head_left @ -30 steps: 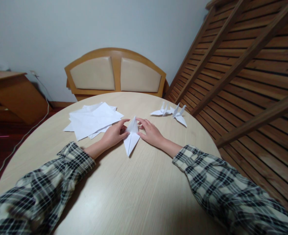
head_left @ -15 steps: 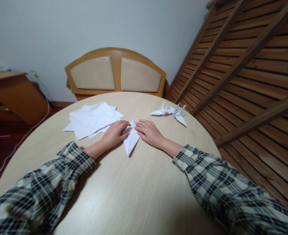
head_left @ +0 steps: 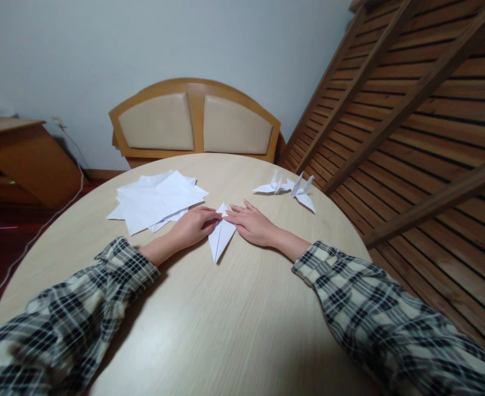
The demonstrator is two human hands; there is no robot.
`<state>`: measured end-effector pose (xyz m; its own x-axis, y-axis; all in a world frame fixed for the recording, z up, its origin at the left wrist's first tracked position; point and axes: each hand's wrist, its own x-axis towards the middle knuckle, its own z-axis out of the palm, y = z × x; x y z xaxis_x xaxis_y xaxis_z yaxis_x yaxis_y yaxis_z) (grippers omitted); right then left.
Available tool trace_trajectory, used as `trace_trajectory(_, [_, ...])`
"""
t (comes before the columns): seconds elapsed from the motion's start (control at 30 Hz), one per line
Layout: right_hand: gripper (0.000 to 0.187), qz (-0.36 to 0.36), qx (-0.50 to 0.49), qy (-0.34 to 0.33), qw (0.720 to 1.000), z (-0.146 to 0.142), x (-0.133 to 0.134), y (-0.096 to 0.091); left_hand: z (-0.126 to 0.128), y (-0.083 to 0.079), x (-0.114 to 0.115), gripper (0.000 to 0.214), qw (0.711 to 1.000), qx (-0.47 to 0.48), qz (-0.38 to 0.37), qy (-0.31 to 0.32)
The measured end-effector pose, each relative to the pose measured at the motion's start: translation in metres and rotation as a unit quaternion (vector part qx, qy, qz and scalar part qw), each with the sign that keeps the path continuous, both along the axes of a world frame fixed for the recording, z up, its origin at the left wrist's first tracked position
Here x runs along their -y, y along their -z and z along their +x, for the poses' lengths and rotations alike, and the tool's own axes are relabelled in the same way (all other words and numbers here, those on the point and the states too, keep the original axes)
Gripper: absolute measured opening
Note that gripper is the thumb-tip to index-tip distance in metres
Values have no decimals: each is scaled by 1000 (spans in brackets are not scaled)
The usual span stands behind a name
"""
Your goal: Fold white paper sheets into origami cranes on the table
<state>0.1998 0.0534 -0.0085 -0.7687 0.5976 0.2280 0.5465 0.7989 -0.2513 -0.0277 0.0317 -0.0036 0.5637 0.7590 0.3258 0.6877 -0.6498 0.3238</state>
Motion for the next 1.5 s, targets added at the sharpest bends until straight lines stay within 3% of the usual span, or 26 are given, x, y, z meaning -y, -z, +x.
trace_trajectory(0.27, [57, -27, 44, -9, 999, 5, 7, -5, -14, 11, -13, 44, 1000, -13, 8, 26])
trace_trajectory(0.7, [39, -12, 12, -20, 1000, 7, 8, 0, -27, -3, -11, 55, 992, -79, -84, 57])
trace_trajectory(1.0, [32, -10, -15, 1, 1000, 4, 4, 4, -29, -2, -11, 51, 989, -59, -79, 110])
trace_trajectory(1.3, [30, 48, -54, 18, 997, 3, 1, 10, -22, 3, -5, 36, 992, -17, 32, 117])
trace_trajectory(1.5, [29, 59, -165, 42, 984, 1, 1, 10, -19, 7, -8, 20, 993, 67, 94, 26])
